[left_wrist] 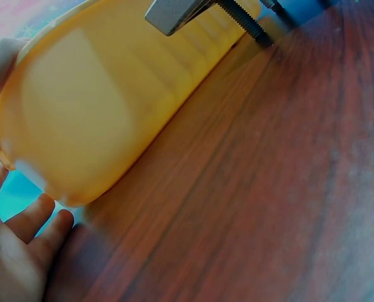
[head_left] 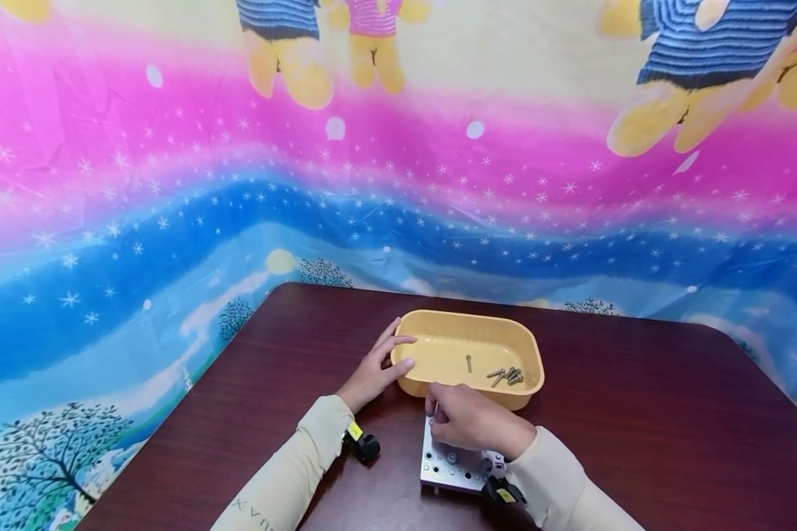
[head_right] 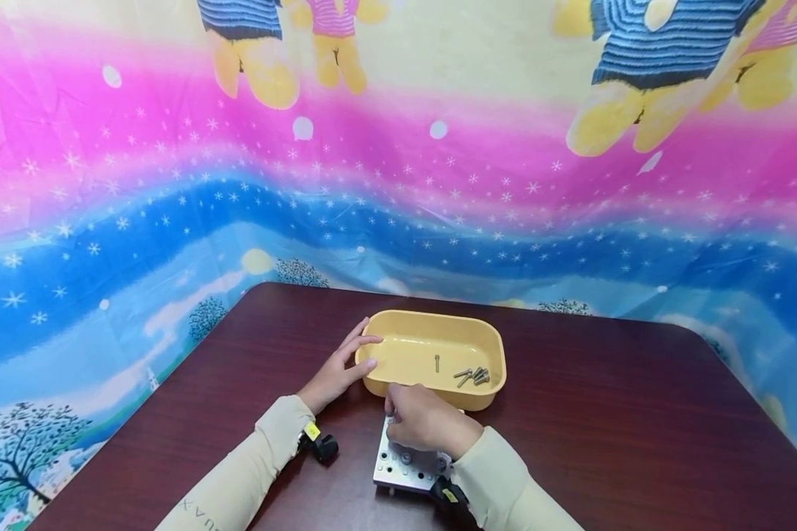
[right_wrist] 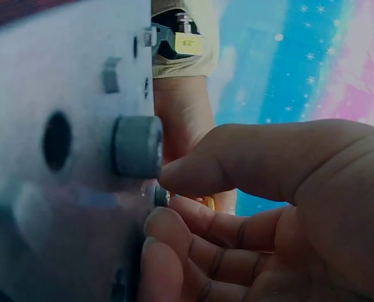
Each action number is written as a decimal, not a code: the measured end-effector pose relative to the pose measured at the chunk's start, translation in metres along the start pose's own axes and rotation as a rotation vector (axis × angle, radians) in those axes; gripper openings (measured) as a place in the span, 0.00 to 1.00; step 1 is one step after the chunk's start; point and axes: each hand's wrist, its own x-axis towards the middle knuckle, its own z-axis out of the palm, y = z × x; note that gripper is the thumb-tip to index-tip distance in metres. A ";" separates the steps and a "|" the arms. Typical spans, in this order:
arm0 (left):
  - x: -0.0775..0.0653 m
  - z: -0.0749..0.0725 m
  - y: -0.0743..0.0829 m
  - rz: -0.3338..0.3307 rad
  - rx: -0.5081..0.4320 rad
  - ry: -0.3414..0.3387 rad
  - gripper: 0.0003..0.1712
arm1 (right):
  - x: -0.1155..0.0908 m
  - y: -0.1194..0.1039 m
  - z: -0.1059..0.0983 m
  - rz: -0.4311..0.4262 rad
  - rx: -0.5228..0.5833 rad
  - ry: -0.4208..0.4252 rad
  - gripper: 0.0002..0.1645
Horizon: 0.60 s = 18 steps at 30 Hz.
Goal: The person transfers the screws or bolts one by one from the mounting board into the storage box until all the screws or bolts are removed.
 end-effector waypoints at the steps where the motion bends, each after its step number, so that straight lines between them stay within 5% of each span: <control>1: 0.000 0.000 0.000 0.002 -0.002 0.000 0.23 | 0.000 0.000 0.001 0.000 -0.001 0.002 0.08; 18: 0.000 -0.002 -0.003 -0.004 0.017 -0.022 0.24 | 0.002 0.000 0.004 -0.005 -0.059 0.018 0.06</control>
